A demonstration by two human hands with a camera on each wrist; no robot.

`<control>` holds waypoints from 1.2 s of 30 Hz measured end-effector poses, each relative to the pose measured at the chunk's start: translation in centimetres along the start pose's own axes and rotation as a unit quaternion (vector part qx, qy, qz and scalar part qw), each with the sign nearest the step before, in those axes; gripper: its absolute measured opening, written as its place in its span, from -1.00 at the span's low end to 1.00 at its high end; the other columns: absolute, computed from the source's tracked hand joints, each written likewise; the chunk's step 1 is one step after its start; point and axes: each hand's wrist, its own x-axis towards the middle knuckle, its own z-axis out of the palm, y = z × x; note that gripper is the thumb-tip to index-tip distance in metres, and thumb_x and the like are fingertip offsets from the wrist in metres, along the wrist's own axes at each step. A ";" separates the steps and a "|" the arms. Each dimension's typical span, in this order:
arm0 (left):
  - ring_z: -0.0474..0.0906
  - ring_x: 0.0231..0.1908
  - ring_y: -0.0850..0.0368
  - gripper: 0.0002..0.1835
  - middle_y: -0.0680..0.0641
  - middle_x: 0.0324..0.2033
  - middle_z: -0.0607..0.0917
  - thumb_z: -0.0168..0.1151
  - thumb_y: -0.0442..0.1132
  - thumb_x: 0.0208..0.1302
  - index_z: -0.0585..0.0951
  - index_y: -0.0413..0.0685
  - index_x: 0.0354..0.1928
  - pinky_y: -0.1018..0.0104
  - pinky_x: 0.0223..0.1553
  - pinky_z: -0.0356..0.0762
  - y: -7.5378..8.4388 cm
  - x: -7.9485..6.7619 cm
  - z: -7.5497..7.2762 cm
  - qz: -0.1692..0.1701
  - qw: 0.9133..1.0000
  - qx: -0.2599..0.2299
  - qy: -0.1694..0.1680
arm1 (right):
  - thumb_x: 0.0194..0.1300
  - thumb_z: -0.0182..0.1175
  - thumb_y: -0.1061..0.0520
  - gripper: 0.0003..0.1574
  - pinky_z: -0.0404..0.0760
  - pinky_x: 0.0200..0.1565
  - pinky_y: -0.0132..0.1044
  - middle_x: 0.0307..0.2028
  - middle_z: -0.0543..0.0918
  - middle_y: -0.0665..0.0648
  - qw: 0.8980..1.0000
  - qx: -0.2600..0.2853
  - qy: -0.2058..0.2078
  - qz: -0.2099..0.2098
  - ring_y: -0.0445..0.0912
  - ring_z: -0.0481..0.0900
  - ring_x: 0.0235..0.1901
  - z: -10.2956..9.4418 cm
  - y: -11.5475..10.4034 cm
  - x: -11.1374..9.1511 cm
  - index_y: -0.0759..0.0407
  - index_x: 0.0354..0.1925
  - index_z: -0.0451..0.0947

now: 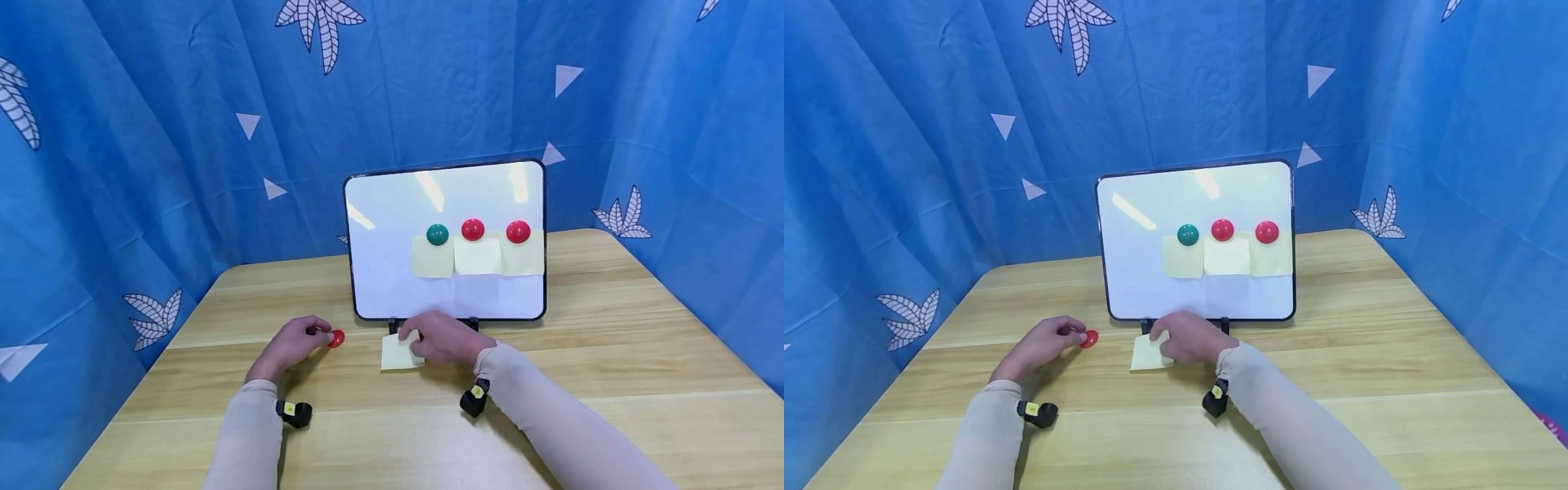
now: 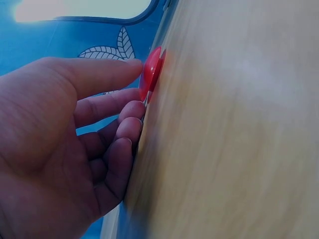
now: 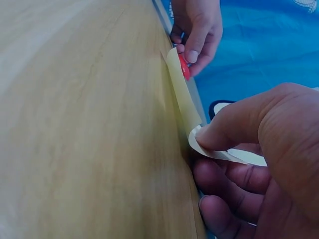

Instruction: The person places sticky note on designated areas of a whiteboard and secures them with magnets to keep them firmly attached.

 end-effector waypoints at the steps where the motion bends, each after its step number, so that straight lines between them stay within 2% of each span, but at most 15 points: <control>1: 0.46 -0.16 -0.04 -0.64 -0.09 -0.10 0.61 0.32 -0.05 0.31 0.64 0.00 0.09 0.17 -0.20 0.42 0.0 0.0 0.0 0.000 1.000 0.002 -0.002 | 0.31 0.21 0.24 -0.67 0.46 -0.05 -0.20 -0.09 0.67 -0.05 1.000 0.001 -0.001 0.003 -0.09 0.48 -0.14 0.0 0.0 0.0 0.01 0.01 0.68; 11: 0.45 -0.12 -0.05 -0.63 -0.07 -0.08 0.61 0.39 -0.06 0.27 0.67 0.04 0.10 0.14 -0.16 0.45 0.0 -0.1 0.3 -0.002 1.000 -0.002 -0.006 | 0.27 0.21 0.26 -0.66 0.46 -0.03 -0.20 -0.11 0.66 -0.04 1.000 0.006 0.003 0.007 -0.08 0.48 -0.14 0.3 -0.1 -0.1 0.03 -0.01 0.68; 19: 0.43 -0.11 -0.08 -0.66 -0.09 -0.10 0.61 0.41 -0.09 0.25 0.66 0.04 0.05 0.13 -0.16 0.42 0.1 0.1 0.4 -0.025 1.000 -0.010 -0.005 | 0.30 0.19 0.24 -0.68 0.46 0.00 -0.20 -0.09 0.65 -0.06 1.000 -0.002 0.003 0.005 -0.09 0.48 -0.12 0.3 0.0 0.0 0.02 0.00 0.67; 36: 0.43 -0.12 -0.08 -0.69 -0.12 -0.13 0.58 0.45 -0.15 0.22 0.58 -0.07 -0.07 0.15 -0.16 0.43 0.2 -0.1 0.3 -0.026 0.999 -0.026 0.005 | 0.31 0.19 0.27 -0.70 0.47 0.07 -0.16 -0.03 0.68 -0.02 1.000 -0.006 0.007 0.005 -0.07 0.49 -0.10 0.3 -0.2 0.1 0.03 -0.03 0.68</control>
